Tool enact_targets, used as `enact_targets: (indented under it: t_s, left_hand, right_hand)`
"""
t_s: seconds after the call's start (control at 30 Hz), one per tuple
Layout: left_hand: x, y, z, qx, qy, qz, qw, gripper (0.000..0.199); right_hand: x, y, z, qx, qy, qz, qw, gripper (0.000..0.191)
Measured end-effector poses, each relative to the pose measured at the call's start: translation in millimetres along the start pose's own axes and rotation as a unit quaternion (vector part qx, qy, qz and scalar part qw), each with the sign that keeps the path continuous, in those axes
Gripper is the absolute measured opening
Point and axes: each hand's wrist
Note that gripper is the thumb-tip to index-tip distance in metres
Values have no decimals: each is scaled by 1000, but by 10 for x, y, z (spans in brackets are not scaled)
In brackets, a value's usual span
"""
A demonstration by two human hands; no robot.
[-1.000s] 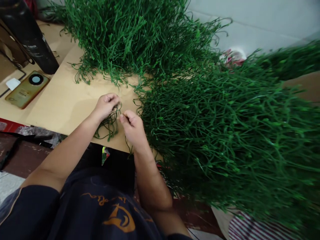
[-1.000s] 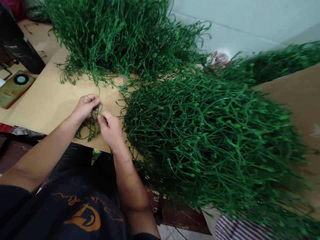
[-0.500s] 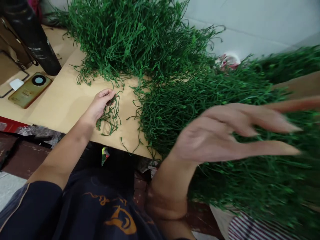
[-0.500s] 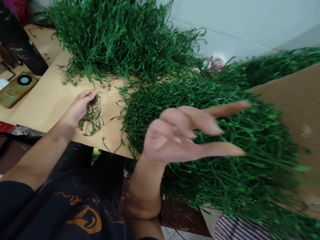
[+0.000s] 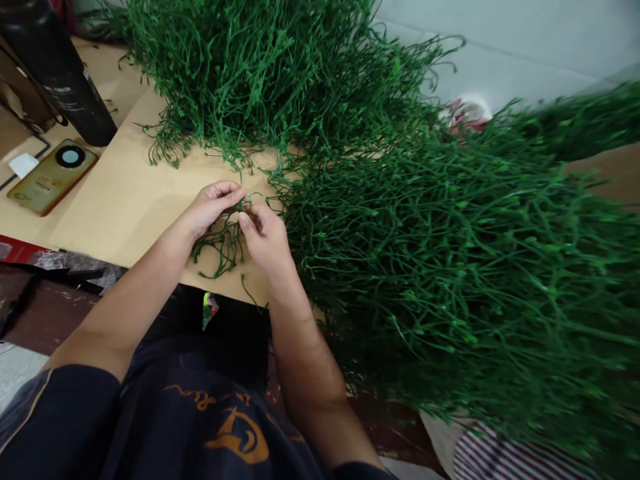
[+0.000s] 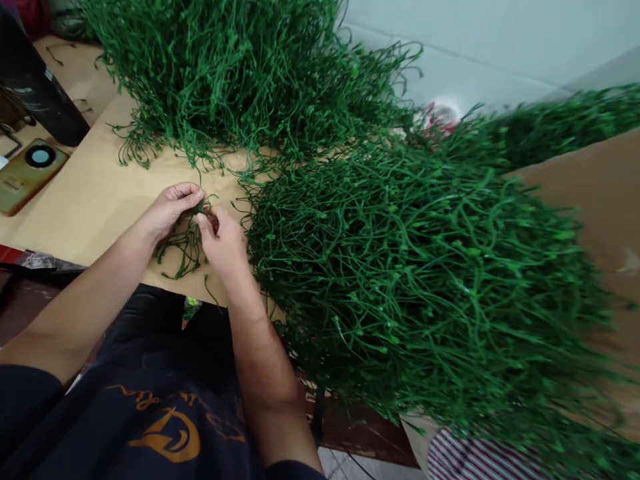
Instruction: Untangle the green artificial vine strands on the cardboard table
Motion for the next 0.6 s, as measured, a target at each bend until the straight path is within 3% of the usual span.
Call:
enact_targets:
  t_s: [0.3,0.43,0.53,0.6]
  left_hand:
    - [31,19,22,-3,-70,25,997,22]
    - [66,19,29,12,-101,38,994,24]
    - [29,-16,96,11,-182,-37,982,28]
    - [-18,-34,143,1,-198,-85,976,28]
  right_hand:
    - [12,100,-149,3,0,-34,999,35]
    - [21,259,-324,5,2,-16,1000,34]
    - [0,516,-510,-76,56,-4,996,29]
    - [-38,694,-610,-162,112,-2,980,27]
Point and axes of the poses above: each hand's wrist, its own z-axis towards the middle knuckle, its own x-axis out of the palm, y = z × x, and after that the axes turned 1 degree about -y, right-handed
